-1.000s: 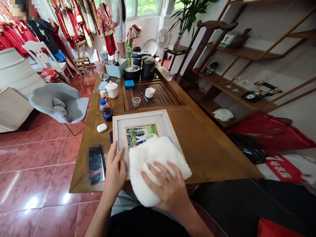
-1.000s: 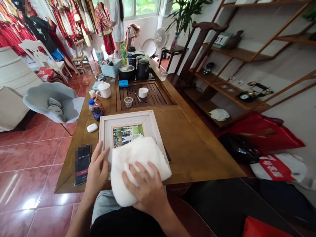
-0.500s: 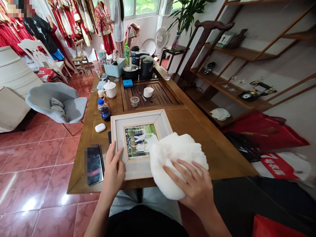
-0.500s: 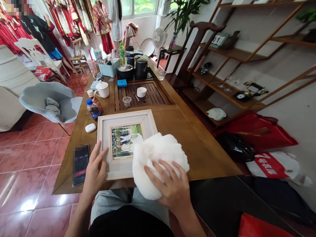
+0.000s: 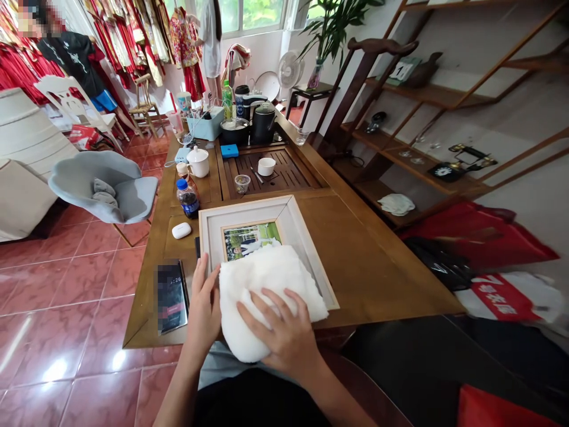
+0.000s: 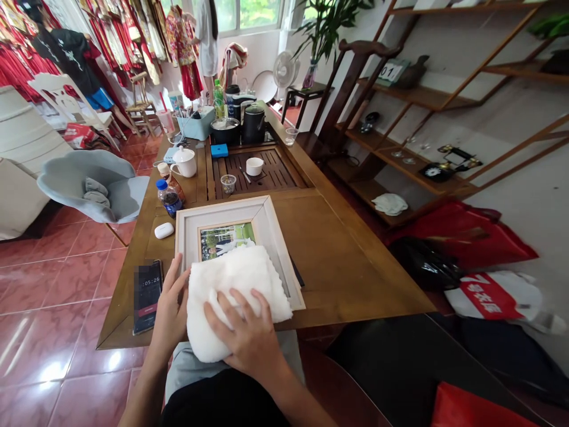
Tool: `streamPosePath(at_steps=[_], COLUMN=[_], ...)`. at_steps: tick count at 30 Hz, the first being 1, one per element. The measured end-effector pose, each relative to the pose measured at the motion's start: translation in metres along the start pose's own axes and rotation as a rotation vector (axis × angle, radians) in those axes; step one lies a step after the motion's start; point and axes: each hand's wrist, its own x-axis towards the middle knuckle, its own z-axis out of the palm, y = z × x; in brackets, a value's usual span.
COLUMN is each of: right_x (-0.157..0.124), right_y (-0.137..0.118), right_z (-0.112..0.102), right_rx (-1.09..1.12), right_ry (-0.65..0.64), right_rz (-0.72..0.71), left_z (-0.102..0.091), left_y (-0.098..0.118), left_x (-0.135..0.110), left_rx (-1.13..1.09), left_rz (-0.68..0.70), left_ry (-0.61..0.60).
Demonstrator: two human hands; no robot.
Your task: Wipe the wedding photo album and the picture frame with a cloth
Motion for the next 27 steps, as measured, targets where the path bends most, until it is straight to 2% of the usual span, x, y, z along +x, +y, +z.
streamPosePath(at_steps=[3, 10, 13, 17, 23, 27], right_x=[-0.007, -0.040, -0.046, -0.037, -0.011, -0.006], right_y=[0.008, 0.058, 0.067, 0.054, 0.014, 0.008], right_z=[-0.002, -0.023, -0.028, -0.021, -0.001, 0.004], right_rx=[0.019, 0.021, -0.010, 0.021, 0.070, 0.077], right_ry=[-0.014, 0.099, 0.105, 0.138, 0.104, 0.115], right_rz=[0.017, 0.158, 0.174, 0.187, 0.075, 0.045], left_z=[0.002, 0.004, 0.003, 0.005, 0.005, 0.003], left_y=[0.000, 0.003, 0.004, 0.005, 0.003, 0.001], left_x=[-0.001, -0.001, 0.000, 0.001, 0.001, 0.000], left_rx=[0.009, 0.016, 0.017, 0.010, 0.018, 0.015], left_rz=[0.006, 0.017, 0.019, 0.006, 0.020, 0.024], left_ry=[0.013, 0.021, 0.020, 0.026, 0.034, 0.020])
